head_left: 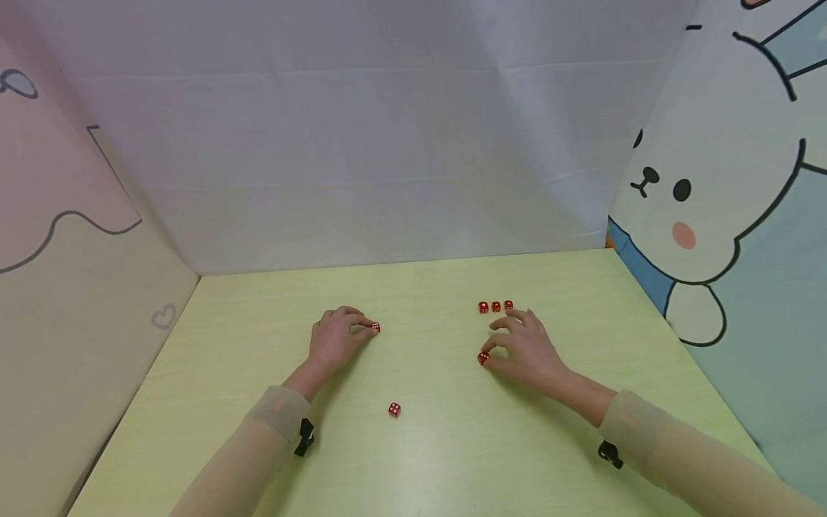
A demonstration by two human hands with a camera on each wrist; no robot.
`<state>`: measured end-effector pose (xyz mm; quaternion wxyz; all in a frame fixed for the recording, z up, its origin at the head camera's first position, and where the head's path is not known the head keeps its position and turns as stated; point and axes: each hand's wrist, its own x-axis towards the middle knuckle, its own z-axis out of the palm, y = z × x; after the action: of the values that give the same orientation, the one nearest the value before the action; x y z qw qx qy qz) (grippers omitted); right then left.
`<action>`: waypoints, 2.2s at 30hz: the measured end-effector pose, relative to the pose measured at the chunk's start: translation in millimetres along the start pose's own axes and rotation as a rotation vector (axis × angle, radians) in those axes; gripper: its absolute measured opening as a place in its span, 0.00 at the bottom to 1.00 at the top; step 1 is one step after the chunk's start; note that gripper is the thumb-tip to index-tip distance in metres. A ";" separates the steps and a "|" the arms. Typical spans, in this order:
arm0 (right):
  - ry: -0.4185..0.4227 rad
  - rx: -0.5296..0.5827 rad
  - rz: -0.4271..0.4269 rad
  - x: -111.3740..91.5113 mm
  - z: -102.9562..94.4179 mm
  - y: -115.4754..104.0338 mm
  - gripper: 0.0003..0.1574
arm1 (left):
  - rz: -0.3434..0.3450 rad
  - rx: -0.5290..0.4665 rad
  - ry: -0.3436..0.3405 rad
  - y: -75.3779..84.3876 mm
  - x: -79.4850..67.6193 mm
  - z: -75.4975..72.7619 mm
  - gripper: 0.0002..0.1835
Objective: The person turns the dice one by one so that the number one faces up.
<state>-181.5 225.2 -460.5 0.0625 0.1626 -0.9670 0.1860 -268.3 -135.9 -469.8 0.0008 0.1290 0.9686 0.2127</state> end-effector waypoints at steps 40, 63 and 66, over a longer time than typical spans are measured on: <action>0.039 0.335 0.205 -19.5 13.5 3.7 0.08 | 0.001 -0.014 -0.004 3.0 0.4 -4.1 0.13; 0.052 0.214 0.149 -20.6 9.0 7.0 0.11 | -0.002 0.006 -0.005 3.6 1.8 -5.8 0.13; 0.056 0.199 0.135 -19.8 8.8 6.8 0.11 | -0.007 0.002 -0.009 3.6 2.1 -5.6 0.13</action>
<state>-165.7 233.6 -474.5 0.0603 0.0973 -0.9504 0.2891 -269.8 -134.5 -463.2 0.0059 0.1265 0.9692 0.2111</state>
